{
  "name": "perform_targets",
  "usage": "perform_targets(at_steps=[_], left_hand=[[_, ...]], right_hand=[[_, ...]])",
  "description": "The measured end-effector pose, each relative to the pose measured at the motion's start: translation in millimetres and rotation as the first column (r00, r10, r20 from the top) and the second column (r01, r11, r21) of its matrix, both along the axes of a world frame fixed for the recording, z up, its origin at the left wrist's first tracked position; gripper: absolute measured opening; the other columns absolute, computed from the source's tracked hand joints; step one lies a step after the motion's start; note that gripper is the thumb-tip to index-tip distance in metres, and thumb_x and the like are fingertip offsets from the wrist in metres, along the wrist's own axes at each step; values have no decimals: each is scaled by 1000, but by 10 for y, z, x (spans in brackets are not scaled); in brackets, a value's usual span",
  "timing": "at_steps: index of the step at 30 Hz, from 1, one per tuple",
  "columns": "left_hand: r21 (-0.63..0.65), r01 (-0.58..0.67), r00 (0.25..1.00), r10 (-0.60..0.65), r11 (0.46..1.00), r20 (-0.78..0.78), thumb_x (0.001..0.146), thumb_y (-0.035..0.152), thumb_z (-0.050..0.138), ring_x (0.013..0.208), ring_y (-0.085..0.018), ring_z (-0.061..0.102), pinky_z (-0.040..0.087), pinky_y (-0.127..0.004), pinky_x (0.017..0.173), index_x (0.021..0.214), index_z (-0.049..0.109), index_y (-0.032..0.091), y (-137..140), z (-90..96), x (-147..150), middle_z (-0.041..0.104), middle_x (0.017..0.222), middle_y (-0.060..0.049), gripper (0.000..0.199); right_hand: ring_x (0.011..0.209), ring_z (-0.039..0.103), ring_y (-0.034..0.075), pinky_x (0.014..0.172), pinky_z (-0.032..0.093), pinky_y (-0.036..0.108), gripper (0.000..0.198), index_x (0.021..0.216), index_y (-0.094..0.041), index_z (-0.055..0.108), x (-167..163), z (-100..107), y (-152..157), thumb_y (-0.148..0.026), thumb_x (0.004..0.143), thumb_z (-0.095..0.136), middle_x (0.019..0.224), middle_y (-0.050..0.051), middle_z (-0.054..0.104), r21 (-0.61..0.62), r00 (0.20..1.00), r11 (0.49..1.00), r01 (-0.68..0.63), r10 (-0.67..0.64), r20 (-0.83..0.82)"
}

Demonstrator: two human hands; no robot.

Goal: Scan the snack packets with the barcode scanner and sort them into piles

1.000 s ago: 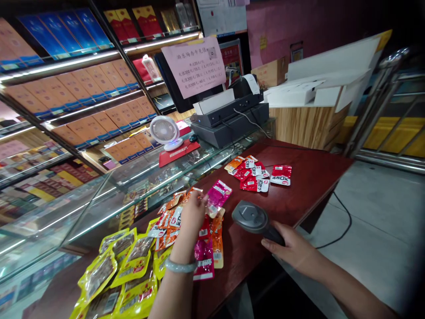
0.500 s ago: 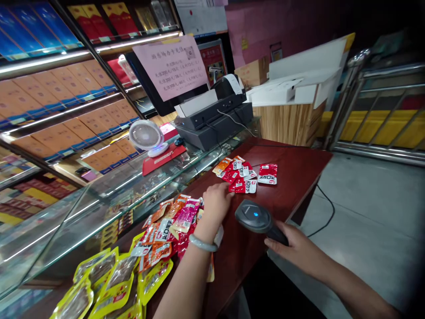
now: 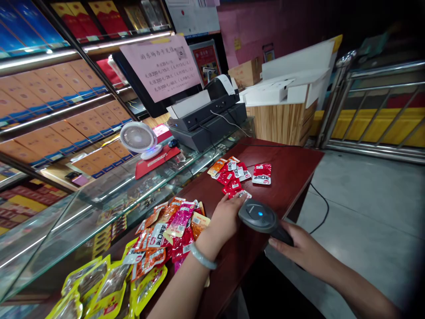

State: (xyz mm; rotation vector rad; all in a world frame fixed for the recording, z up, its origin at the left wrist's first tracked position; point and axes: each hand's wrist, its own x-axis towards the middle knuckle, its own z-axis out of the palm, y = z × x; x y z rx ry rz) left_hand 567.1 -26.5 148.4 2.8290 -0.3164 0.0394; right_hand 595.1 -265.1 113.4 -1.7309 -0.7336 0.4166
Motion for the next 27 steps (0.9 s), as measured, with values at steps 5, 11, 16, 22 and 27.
perform_targets(at_steps=[5, 11, 16, 22, 27], left_hand=[[-12, -235, 972, 235, 972, -17, 95, 27, 48, 101, -18, 67, 32, -39, 116, 116, 68, 30, 99, 116, -343, 75, 108, -1, 28], [225, -635, 771, 621, 739, 137, 90, 64, 44, 101, -32, 63, 44, -43, 91, 100, 68, 14, 105, 56, -75, 70, 99, -18, 57], [257, -694, 714, 688, 672, 130, 83, 79, 38, 110, -38, 59, 42, -48, 93, 110, 65, 7, 42, -136, 313, 66, 110, -24, 82], [269, -618, 758, 650, 738, -42, 79, 75, 52, 108, -35, 63, 45, -43, 89, 102, 65, 13, 92, -53, 247, 69, 107, -20, 67], [169, -631, 749, 651, 757, -120, 82, 65, 59, 96, -29, 70, 44, -33, 76, 109, 54, 18, 176, -31, -42, 73, 97, -12, 55]], right_hand=[[107, 70, 32, 99, 53, 45, 43, 126, -19, 68, 0, -36, 13, -41, 88, 67, 120, 11, 75, 17, 1000, 1000, -17, 17, -24], [103, 71, 31, 97, 55, 43, 41, 119, -20, 71, -10, -68, 72, -46, 88, 67, 112, 11, 78, 26, 999, 1000, 4, -3, -40], [102, 71, 32, 93, 57, 41, 44, 120, -19, 70, -20, -65, 32, -48, 86, 68, 111, 10, 78, 16, 999, 999, 31, -30, -36], [80, 73, 28, 75, 61, 38, 41, 119, -20, 69, 7, -117, -27, -47, 89, 64, 91, 6, 79, -21, 998, 999, 36, -37, -41], [82, 73, 29, 78, 59, 40, 45, 122, -18, 69, 34, -67, 28, -47, 88, 64, 77, 4, 77, -32, 999, 999, 22, -23, -37]])
